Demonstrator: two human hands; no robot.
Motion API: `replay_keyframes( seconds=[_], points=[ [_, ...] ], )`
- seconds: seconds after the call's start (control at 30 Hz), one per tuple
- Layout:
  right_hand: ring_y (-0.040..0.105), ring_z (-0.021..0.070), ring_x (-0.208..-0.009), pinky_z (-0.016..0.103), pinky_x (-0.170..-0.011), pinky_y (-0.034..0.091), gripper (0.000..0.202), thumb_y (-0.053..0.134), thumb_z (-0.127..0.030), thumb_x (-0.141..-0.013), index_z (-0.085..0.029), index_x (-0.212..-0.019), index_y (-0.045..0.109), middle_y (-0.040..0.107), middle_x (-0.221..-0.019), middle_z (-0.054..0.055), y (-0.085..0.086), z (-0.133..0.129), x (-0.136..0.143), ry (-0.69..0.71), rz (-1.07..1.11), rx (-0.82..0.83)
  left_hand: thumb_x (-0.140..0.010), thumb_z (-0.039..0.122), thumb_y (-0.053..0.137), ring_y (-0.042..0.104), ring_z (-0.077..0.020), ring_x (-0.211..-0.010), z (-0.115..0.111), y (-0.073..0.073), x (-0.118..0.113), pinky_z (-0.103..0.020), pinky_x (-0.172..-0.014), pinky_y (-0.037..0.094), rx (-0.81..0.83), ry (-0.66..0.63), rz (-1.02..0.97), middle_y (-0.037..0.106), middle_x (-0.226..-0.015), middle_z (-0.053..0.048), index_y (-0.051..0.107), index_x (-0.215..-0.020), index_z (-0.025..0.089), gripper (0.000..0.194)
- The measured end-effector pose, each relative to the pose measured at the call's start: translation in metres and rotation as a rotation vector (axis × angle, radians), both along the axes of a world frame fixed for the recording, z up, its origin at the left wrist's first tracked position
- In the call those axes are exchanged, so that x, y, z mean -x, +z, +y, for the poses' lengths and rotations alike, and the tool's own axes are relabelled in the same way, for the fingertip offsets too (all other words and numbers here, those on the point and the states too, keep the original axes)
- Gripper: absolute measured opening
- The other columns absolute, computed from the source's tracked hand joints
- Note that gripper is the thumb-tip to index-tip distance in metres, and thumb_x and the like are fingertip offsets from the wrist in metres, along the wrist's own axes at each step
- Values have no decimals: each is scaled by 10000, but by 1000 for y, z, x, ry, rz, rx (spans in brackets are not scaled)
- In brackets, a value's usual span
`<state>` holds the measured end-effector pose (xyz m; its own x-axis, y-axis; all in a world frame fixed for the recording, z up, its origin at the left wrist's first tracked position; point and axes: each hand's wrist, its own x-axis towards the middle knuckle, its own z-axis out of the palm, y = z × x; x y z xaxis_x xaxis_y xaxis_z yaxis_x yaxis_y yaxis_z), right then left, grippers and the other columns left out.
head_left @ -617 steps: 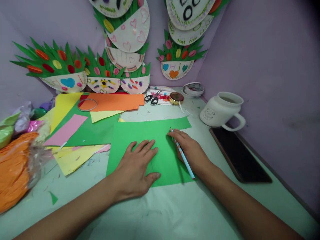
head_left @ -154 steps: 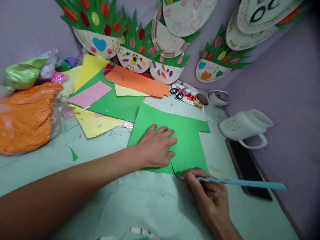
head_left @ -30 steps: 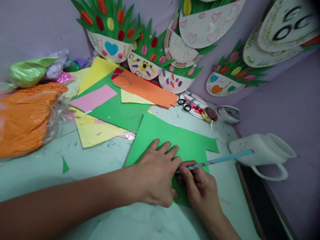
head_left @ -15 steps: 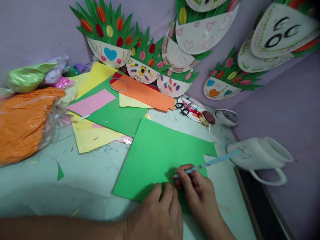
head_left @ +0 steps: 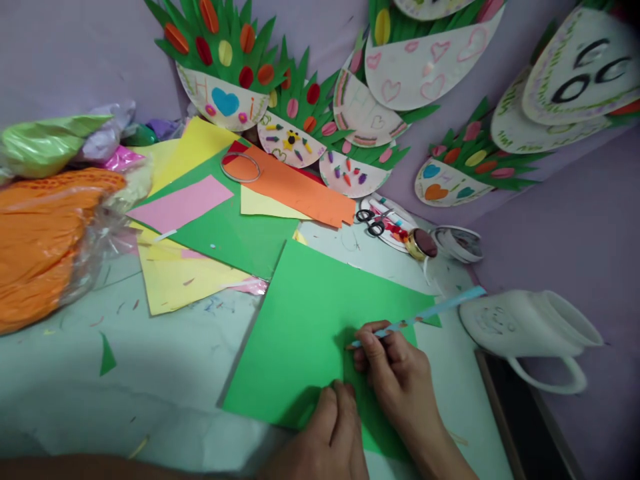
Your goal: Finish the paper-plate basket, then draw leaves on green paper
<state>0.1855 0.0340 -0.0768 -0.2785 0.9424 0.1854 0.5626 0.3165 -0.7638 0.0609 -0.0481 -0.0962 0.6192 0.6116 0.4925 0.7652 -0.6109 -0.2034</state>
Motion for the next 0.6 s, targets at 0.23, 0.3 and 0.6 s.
replay_keyframes(
  seconds=[0.23, 0.3, 0.6],
  points=[
    [552, 125, -414, 202, -377, 429, 289, 474, -408, -871, -173, -736, 575, 596, -520, 5, -4, 7, 1, -49, 27, 59, -779, 128, 539, 592, -237, -857, -1, -3, -1, -410, -780, 327, -28, 37, 10, 714, -852, -100, 678, -859, 89, 165],
    [548, 124, -414, 203, -378, 428, 292, 476, -415, -870, -171, -743, 572, 593, -525, 4, -5, 9, 1, -58, 34, 57, -769, 120, 546, 591, -234, -863, -2, -5, -2, -403, -794, 324, -16, 46, 6, 712, -870, -101, 675, -864, 87, 163],
    [594, 139, -467, 214, -441, 474, 298, 466, -415, -877, -177, -733, 572, 627, -548, 16, -5, 11, 1, -50, 13, 21, -864, 299, 504, 576, -245, -900, 12, 10, 4, -374, -726, 345, 238, 22, -64, 685, -998, -148, 661, -962, 81, 286]
  ],
)
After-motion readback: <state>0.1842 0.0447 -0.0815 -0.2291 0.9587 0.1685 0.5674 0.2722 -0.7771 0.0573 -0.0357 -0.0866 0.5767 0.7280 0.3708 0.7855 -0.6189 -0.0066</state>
